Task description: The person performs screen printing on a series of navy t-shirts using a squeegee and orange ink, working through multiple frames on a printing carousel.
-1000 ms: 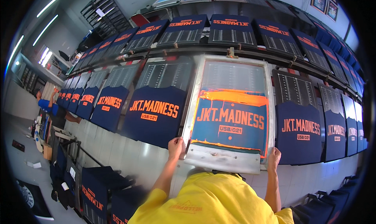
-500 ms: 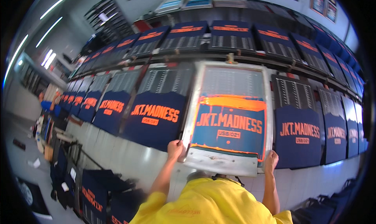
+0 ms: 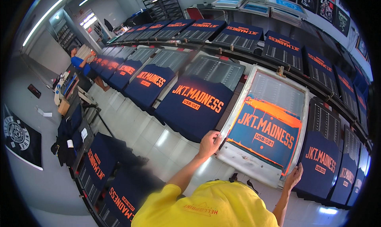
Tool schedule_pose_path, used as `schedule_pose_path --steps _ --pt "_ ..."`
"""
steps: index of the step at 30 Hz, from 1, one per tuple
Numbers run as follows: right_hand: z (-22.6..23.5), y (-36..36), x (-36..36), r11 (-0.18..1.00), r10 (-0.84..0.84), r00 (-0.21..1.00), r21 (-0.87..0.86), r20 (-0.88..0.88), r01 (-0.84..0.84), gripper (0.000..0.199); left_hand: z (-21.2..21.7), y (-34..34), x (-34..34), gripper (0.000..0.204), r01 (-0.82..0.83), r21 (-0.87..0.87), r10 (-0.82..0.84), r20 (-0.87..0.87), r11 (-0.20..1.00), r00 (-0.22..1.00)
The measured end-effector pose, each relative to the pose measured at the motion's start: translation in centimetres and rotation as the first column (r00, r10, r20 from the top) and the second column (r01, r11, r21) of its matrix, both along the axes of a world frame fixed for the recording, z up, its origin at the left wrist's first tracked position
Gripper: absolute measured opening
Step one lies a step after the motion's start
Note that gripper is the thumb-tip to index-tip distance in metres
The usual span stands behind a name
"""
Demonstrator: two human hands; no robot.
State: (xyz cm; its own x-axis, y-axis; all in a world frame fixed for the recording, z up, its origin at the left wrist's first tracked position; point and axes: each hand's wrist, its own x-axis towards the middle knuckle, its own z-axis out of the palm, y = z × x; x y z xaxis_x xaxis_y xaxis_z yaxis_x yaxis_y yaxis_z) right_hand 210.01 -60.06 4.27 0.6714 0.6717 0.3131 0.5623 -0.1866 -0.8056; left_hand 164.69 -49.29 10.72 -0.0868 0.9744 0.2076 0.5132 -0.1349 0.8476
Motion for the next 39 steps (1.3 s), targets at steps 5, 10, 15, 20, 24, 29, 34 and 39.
schedule_pose_path --steps 5,10,15,20,24,29,34,39 --pt "4.0 -1.5 -4.4 0.853 0.506 0.842 -0.253 0.187 -0.457 0.045 3.9 -5.7 -0.5 0.033 0.533 -0.465 -0.362 0.409 0.707 0.838" --pt "12.6 -3.2 -12.5 0.494 0.864 0.425 -0.613 0.269 -0.616 0.065 -0.3 -9.0 2.0 0.032 0.732 -0.537 -0.587 0.454 0.420 0.670" --pt "10.6 -2.0 -11.7 0.520 0.854 0.337 -0.630 0.396 -0.577 0.061 -6.7 -10.8 6.2 0.038 0.747 -0.582 -0.401 0.632 0.321 0.664" --pt "10.7 1.4 -13.0 0.661 0.746 0.497 -0.589 0.444 -0.466 0.041 -6.3 -9.9 9.0 0.041 0.748 -0.577 -0.334 0.670 0.328 0.663" --pt "10.4 2.0 -13.3 0.669 0.736 0.505 -0.595 0.450 -0.445 0.034 -6.6 -8.9 10.4 0.041 0.776 -0.580 -0.203 0.752 0.247 0.627" --pt "11.2 3.4 -11.5 0.704 0.708 0.540 -0.518 0.455 -0.487 0.033 -6.4 -10.1 11.5 0.044 0.744 -0.603 -0.073 0.761 0.288 0.645" --pt "11.9 10.2 -8.2 0.749 0.662 0.579 -0.384 0.476 -0.540 0.032 -10.0 -10.9 12.1 0.045 0.765 -0.497 -0.158 0.787 0.409 0.596" --pt "11.2 18.2 -4.9 0.764 0.644 0.594 -0.364 0.482 -0.533 0.030 -9.6 -11.2 12.1 0.043 0.723 -0.533 -0.176 0.738 0.440 0.652"
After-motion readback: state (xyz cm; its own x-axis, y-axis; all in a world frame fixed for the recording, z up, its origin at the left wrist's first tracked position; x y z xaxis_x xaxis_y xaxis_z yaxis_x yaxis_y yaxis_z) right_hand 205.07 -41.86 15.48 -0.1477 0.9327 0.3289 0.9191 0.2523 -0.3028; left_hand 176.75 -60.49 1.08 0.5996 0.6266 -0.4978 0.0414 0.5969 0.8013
